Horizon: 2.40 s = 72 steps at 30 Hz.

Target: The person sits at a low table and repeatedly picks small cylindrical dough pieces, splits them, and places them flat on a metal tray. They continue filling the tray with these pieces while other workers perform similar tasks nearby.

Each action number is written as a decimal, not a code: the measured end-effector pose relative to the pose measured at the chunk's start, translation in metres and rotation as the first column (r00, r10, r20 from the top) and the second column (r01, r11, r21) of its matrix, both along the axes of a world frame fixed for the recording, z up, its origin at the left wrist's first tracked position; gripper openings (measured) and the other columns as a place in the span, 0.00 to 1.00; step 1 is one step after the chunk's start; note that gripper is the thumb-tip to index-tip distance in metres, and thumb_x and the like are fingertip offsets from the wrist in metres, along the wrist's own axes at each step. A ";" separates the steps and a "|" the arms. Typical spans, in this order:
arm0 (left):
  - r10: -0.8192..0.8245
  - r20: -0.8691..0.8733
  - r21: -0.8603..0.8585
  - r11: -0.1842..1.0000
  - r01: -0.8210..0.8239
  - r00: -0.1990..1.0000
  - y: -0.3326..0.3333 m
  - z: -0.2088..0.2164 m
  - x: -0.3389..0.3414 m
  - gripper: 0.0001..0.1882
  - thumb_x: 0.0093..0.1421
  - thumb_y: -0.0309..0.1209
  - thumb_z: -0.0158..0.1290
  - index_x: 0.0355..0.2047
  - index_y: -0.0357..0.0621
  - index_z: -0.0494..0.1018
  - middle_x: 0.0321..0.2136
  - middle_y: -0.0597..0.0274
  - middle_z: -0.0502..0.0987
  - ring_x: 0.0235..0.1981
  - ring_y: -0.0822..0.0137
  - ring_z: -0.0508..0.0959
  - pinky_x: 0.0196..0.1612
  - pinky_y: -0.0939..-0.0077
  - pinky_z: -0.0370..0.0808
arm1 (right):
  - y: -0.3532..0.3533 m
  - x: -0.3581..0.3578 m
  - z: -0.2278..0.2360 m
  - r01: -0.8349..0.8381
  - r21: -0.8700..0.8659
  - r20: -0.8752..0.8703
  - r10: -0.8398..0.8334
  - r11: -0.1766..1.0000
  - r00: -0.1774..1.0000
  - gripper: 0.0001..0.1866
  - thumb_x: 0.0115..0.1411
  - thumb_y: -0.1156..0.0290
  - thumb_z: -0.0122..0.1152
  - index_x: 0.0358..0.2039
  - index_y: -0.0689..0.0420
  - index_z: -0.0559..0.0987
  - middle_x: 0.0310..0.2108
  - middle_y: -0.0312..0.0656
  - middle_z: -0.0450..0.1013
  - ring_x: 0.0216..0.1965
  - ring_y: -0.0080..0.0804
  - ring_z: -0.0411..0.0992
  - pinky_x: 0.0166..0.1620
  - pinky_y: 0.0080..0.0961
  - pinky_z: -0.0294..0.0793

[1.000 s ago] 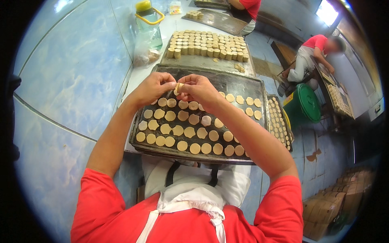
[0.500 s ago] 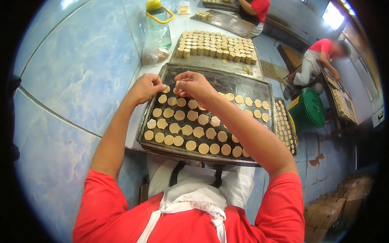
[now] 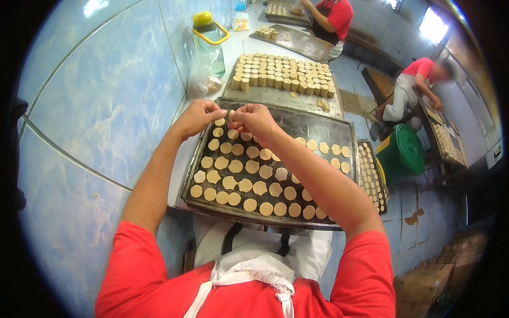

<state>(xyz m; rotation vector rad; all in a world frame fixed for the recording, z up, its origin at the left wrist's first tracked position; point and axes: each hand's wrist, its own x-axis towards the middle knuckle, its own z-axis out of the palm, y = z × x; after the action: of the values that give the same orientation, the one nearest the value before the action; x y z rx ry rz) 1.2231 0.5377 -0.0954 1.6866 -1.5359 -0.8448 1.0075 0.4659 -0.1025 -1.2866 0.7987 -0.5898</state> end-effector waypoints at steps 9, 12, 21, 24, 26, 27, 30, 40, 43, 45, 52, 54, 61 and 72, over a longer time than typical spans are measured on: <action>-0.057 0.243 0.043 0.998 0.048 0.968 -0.011 0.007 -0.016 0.13 0.65 0.37 0.64 0.38 0.38 0.84 0.29 0.66 0.81 0.33 0.74 0.77 0.39 0.74 0.75 | -0.010 -0.021 -0.003 0.031 -0.061 -0.138 -0.039 0.998 0.990 0.09 0.69 0.68 0.68 0.42 0.61 0.82 0.38 0.41 0.84 0.36 0.22 0.82 0.36 0.17 0.78; -0.072 0.101 0.037 0.997 0.068 0.992 -0.011 0.006 -0.021 0.13 0.66 0.36 0.63 0.38 0.37 0.83 0.31 0.67 0.81 0.34 0.75 0.77 0.40 0.75 0.75 | -0.010 -0.031 0.000 -0.011 -0.016 -0.117 0.009 1.000 0.993 0.08 0.70 0.69 0.65 0.42 0.62 0.82 0.37 0.41 0.84 0.32 0.21 0.79 0.33 0.17 0.76; -0.079 0.265 -0.015 0.996 0.086 0.961 -0.016 0.001 -0.041 0.13 0.65 0.36 0.65 0.39 0.36 0.84 0.32 0.56 0.83 0.34 0.63 0.82 0.43 0.66 0.79 | -0.005 -0.051 0.009 -0.383 -0.794 -0.582 -0.407 0.472 0.704 0.17 0.59 0.63 0.70 0.45 0.60 0.86 0.43 0.51 0.82 0.44 0.44 0.81 0.47 0.38 0.81; 0.063 0.334 -0.270 0.962 0.032 0.940 -0.012 -0.016 -0.020 0.14 0.66 0.35 0.64 0.36 0.33 0.81 0.29 0.60 0.80 0.30 0.68 0.78 0.40 0.70 0.77 | -0.018 -0.064 0.009 -0.391 -0.778 -0.584 -0.336 0.491 0.739 0.19 0.58 0.63 0.69 0.47 0.60 0.86 0.49 0.54 0.80 0.53 0.55 0.77 0.58 0.46 0.77; 0.139 0.209 -0.290 0.954 -0.075 0.968 -0.002 -0.031 0.006 0.15 0.68 0.37 0.64 0.35 0.34 0.81 0.27 0.62 0.79 0.29 0.69 0.76 0.39 0.70 0.75 | -0.036 -0.066 0.007 -0.369 -0.822 -0.536 -0.372 0.433 0.758 0.20 0.58 0.63 0.69 0.48 0.60 0.86 0.48 0.54 0.80 0.54 0.55 0.77 0.58 0.46 0.77; 0.179 0.136 -0.351 0.929 -0.122 0.974 0.003 -0.039 0.021 0.16 0.68 0.38 0.63 0.34 0.34 0.81 0.26 0.63 0.78 0.28 0.70 0.75 0.39 0.70 0.74 | -0.050 -0.066 0.007 -0.345 -0.869 -0.472 -0.381 0.355 0.795 0.20 0.59 0.63 0.69 0.49 0.60 0.85 0.48 0.54 0.80 0.54 0.54 0.78 0.58 0.46 0.77; 0.407 0.018 -0.240 0.888 -0.392 0.913 0.036 -0.076 0.043 0.17 0.71 0.40 0.60 0.35 0.35 0.80 0.26 0.60 0.79 0.29 0.69 0.75 0.37 0.69 0.73 | -0.097 -0.062 0.005 -0.402 -0.829 -0.541 -0.376 0.388 0.752 0.24 0.65 0.53 0.68 0.53 0.59 0.84 0.53 0.54 0.80 0.58 0.54 0.76 0.60 0.46 0.75; 0.511 -0.050 -0.409 0.773 -0.484 0.858 0.058 -0.118 0.035 0.16 0.72 0.38 0.58 0.35 0.36 0.78 0.23 0.51 0.79 0.23 0.59 0.76 0.32 0.62 0.73 | -0.121 -0.057 -0.038 -0.519 -0.747 -0.654 -0.315 0.416 0.688 0.27 0.79 0.52 0.41 0.45 0.59 0.85 0.45 0.60 0.80 0.52 0.61 0.75 0.58 0.51 0.73; 0.494 -0.072 -0.420 0.773 -0.475 0.867 0.053 -0.116 0.033 0.16 0.72 0.38 0.58 0.34 0.35 0.78 0.22 0.51 0.78 0.23 0.58 0.76 0.32 0.62 0.73 | -0.118 -0.060 -0.039 -0.499 -0.760 -0.639 -0.342 0.416 0.689 0.27 0.79 0.52 0.42 0.43 0.60 0.84 0.45 0.59 0.80 0.51 0.61 0.75 0.56 0.52 0.73; 0.494 -0.095 -0.420 0.767 -0.485 0.864 0.052 -0.117 0.033 0.16 0.72 0.38 0.58 0.34 0.36 0.77 0.22 0.50 0.78 0.23 0.59 0.76 0.32 0.62 0.73 | -0.117 -0.058 -0.039 -0.487 -0.770 -0.624 -0.331 0.412 0.708 0.28 0.79 0.51 0.42 0.42 0.60 0.84 0.45 0.58 0.80 0.51 0.61 0.76 0.56 0.52 0.73; 0.481 -0.101 -0.372 0.793 -0.482 0.871 0.050 -0.116 0.029 0.15 0.72 0.37 0.58 0.36 0.35 0.78 0.23 0.51 0.78 0.23 0.61 0.75 0.32 0.64 0.73 | -0.114 -0.048 -0.039 -0.536 -0.703 -0.709 -0.406 0.467 0.576 0.29 0.78 0.48 0.44 0.41 0.59 0.86 0.45 0.55 0.80 0.50 0.60 0.77 0.54 0.54 0.74; 0.476 -0.106 -0.346 0.806 -0.481 0.873 0.050 -0.115 0.027 0.16 0.72 0.38 0.58 0.36 0.35 0.79 0.24 0.47 0.80 0.24 0.55 0.78 0.33 0.62 0.74 | -0.113 -0.051 -0.040 -0.537 -0.702 -0.710 -0.402 0.468 0.578 0.29 0.78 0.47 0.44 0.43 0.59 0.86 0.45 0.54 0.80 0.50 0.60 0.77 0.55 0.53 0.74; 0.498 -0.123 -0.331 0.795 -0.508 0.859 0.046 -0.118 0.028 0.15 0.71 0.38 0.58 0.35 0.36 0.79 0.25 0.47 0.81 0.25 0.54 0.80 0.34 0.61 0.75 | -0.172 0.002 -0.040 -0.321 -0.754 -0.573 -0.335 0.574 0.748 0.27 0.66 0.48 0.64 0.57 0.55 0.81 0.50 0.53 0.82 0.54 0.53 0.79 0.59 0.47 0.76; 0.517 -0.169 -0.327 0.774 -0.542 0.839 0.045 -0.116 0.032 0.10 0.68 0.32 0.59 0.33 0.37 0.79 0.26 0.46 0.82 0.27 0.50 0.82 0.35 0.60 0.78 | -0.204 0.098 -0.065 -0.366 -0.734 -0.664 -0.492 0.572 0.563 0.27 0.55 0.62 0.73 0.54 0.57 0.76 0.49 0.58 0.82 0.55 0.55 0.80 0.56 0.48 0.78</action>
<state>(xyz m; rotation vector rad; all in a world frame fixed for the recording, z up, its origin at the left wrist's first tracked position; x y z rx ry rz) 1.2549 0.5831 -0.2112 1.6584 -0.9959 -0.2886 1.1054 0.2617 -0.1673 -2.5720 1.4745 -0.3720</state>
